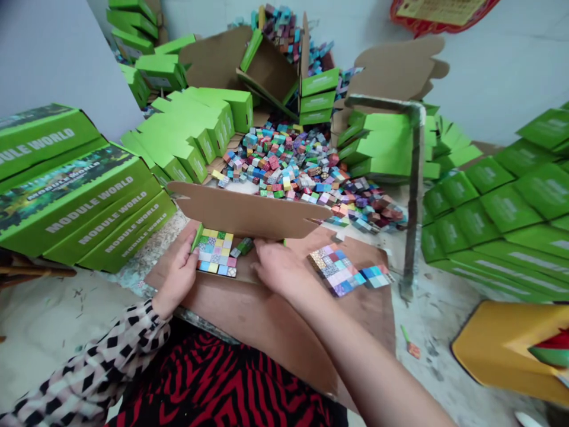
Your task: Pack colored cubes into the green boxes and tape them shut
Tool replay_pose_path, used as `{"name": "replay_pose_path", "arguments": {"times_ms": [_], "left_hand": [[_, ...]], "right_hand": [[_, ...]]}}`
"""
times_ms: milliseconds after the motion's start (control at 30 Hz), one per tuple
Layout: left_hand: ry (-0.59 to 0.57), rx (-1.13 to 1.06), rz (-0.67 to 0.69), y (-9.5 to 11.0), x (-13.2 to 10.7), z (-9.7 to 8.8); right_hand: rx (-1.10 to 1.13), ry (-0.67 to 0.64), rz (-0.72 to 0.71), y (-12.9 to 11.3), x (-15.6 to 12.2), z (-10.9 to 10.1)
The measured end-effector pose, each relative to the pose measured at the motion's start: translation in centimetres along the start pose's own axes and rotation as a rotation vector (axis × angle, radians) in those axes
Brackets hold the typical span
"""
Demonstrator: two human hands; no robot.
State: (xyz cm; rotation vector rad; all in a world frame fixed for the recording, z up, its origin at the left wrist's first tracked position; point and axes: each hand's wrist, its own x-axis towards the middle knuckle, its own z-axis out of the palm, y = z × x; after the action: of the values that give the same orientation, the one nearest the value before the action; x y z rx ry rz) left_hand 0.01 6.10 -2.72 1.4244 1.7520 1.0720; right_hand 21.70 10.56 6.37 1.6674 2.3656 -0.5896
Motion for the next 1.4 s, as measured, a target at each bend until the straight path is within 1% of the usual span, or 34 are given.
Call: {"name": "replay_pose_path", "arguments": {"times_ms": [67,167,267,333,433,500,567,667,733,900,1000,1100,1200,1267,1400], "left_hand": [[-0.002,0.001,0.009,0.0,-0.1,0.0],[-0.041,0.008,0.037,0.0,-0.2,-0.1],[-0.053,0.022,0.048,0.1,-0.4,-0.1],[-0.045,0.034,0.032,0.2,-0.5,-0.1],[-0.045,0.038,0.021,0.3,-0.6,0.1],[-0.045,0.035,0.03,0.4,-0.6,0.1],[-0.041,0.039,0.037,0.5,-0.6,0.1],[-0.042,0.053,0.046,0.5,-0.6,0.1],[-0.038,0.067,0.059,0.4,-0.5,0.0],[-0.033,0.095,0.1,-0.1,-0.5,0.4],[-0.051,0.081,0.105,-0.1,-0.6,0.6],[-0.058,0.087,0.09,0.0,-0.8,0.6],[-0.062,0.092,0.072,0.1,-0.8,0.6],[-0.065,0.089,0.07,0.2,-0.8,0.6],[-0.052,0.096,0.11,0.1,-0.7,0.7]], "right_hand": [[-0.012,0.001,0.003,-0.4,0.4,0.7],[0.031,0.042,0.004,-1.9,1.7,2.1],[0.063,0.057,-0.022,-2.6,2.6,2.6],[0.081,0.062,-0.038,-2.2,2.5,2.2],[0.122,0.071,-0.051,-1.1,1.6,1.5],[0.159,0.055,-0.044,-0.8,1.1,1.5],[0.186,0.042,-0.036,-0.9,1.1,1.9],[0.217,0.067,-0.025,-1.3,1.7,2.6],[0.246,0.071,-0.013,-1.4,2.0,2.7],[0.354,0.102,0.1,-0.9,2.5,2.6],[0.435,0.051,0.156,-0.5,3.1,3.2],[0.511,0.004,0.182,0.2,3.4,3.8],[0.535,0.034,0.194,0.6,3.3,3.9],[0.542,0.054,0.2,0.5,3.3,3.9],[0.565,0.035,0.205,-0.6,3.8,4.0]]}}
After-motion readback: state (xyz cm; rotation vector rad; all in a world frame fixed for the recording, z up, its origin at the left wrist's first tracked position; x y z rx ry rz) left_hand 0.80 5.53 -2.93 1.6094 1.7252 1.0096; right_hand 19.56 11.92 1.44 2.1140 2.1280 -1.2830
